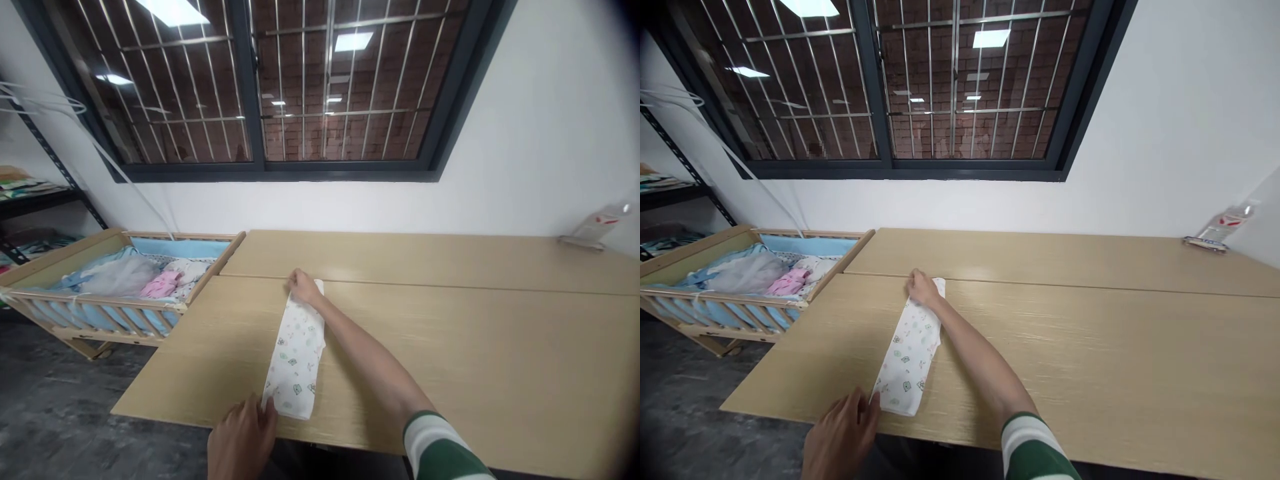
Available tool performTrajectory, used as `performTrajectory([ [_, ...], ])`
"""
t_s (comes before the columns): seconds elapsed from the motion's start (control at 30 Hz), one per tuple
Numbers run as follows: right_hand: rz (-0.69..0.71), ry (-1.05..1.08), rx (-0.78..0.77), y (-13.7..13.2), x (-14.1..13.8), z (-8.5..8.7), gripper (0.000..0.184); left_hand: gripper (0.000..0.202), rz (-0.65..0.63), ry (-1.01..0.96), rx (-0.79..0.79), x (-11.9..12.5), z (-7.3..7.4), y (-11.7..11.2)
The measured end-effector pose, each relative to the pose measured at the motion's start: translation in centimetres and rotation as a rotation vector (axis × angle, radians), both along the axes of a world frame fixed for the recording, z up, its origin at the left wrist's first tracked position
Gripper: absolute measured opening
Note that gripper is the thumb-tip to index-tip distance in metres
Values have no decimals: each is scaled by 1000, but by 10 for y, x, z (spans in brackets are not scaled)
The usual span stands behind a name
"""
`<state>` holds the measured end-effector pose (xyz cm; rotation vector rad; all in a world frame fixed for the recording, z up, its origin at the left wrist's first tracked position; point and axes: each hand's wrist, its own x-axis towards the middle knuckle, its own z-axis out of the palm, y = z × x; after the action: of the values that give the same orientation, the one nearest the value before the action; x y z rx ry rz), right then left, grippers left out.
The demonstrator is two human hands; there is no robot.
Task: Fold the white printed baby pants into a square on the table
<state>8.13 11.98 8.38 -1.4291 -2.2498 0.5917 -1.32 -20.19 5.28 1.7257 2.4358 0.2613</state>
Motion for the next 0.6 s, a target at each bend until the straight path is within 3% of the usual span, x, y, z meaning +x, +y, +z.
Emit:
performTrajectory([
  [0.07, 162, 28, 41, -25, 8, 3, 25, 30, -146, 62, 328, 0, -9, -5],
  [0.13, 417, 52, 84, -60, 15, 5, 37, 25, -316, 147, 596, 4, -19, -7],
  [0.23, 814, 23, 102, -119, 28, 5, 50, 44, -431, 333, 735, 16, -37, -9],
  [0.33, 1068, -20, 115, -167, 40, -3, 57, 44, -453, 504, 792, 26, -58, -12],
  [0.47, 1161, -60, 89, -193, 53, -18, 57, 31, -423, 561, 832, 30, -80, -20],
  [0.6, 1080, -109, 59, -175, 63, -25, 57, 42, -452, 566, 771, 26, -80, -23],
])
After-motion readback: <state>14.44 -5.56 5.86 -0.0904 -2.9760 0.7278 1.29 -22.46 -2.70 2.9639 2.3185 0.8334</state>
